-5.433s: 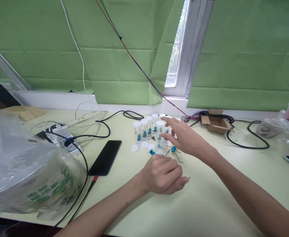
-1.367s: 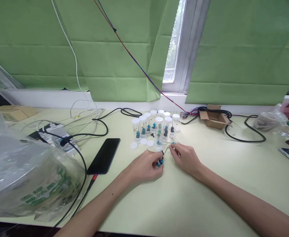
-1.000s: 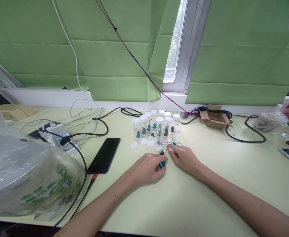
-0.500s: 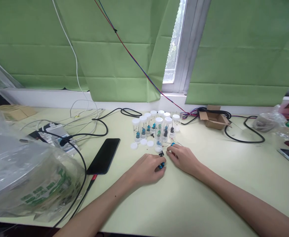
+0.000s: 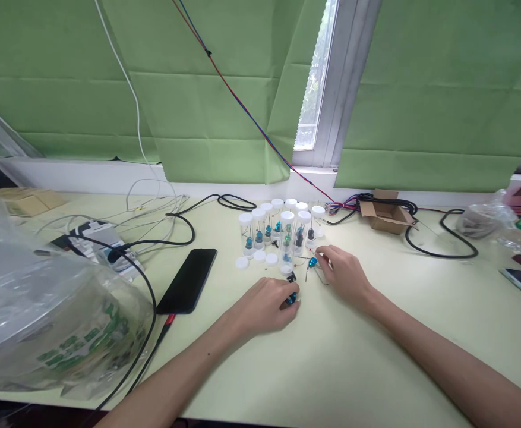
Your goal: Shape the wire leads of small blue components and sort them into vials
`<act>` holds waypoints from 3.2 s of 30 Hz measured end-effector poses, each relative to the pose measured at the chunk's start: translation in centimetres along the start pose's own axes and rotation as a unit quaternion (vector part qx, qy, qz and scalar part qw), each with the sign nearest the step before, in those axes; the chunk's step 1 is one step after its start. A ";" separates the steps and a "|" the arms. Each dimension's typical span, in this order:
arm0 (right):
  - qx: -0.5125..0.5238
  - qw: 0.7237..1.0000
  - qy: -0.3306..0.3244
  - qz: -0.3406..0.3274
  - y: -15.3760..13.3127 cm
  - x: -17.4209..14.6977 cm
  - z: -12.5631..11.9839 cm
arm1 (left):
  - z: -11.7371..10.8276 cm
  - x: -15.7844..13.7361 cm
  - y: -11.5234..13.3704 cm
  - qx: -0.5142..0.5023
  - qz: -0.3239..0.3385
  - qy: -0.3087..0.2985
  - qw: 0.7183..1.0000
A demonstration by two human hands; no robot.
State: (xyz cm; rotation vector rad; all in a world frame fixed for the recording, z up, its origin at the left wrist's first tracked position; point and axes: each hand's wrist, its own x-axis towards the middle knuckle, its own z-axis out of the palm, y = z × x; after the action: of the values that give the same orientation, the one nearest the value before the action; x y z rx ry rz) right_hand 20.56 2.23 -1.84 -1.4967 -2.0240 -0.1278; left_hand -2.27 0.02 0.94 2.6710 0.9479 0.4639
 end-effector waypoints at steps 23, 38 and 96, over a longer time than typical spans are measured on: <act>0.046 0.990 -0.111 -0.072 0.7 0.3 0.1 | 0.3 0.1 -0.3 -0.009 -0.003 -0.004 1.000; 0.124 0.981 -0.150 -0.003 0.4 0.4 0.0 | 0.2 0.1 -0.1 -0.010 -0.008 -0.004 1.000; 0.424 0.891 0.123 0.106 -1.1 0.3 -0.9 | 0.4 0.5 0.0 -0.143 -0.123 0.073 0.979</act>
State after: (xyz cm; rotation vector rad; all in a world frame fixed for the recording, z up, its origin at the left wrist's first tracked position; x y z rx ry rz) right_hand 19.89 1.75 -0.64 -1.0368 -1.3935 0.5633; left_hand -1.75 0.33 0.68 2.2526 1.1387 0.6892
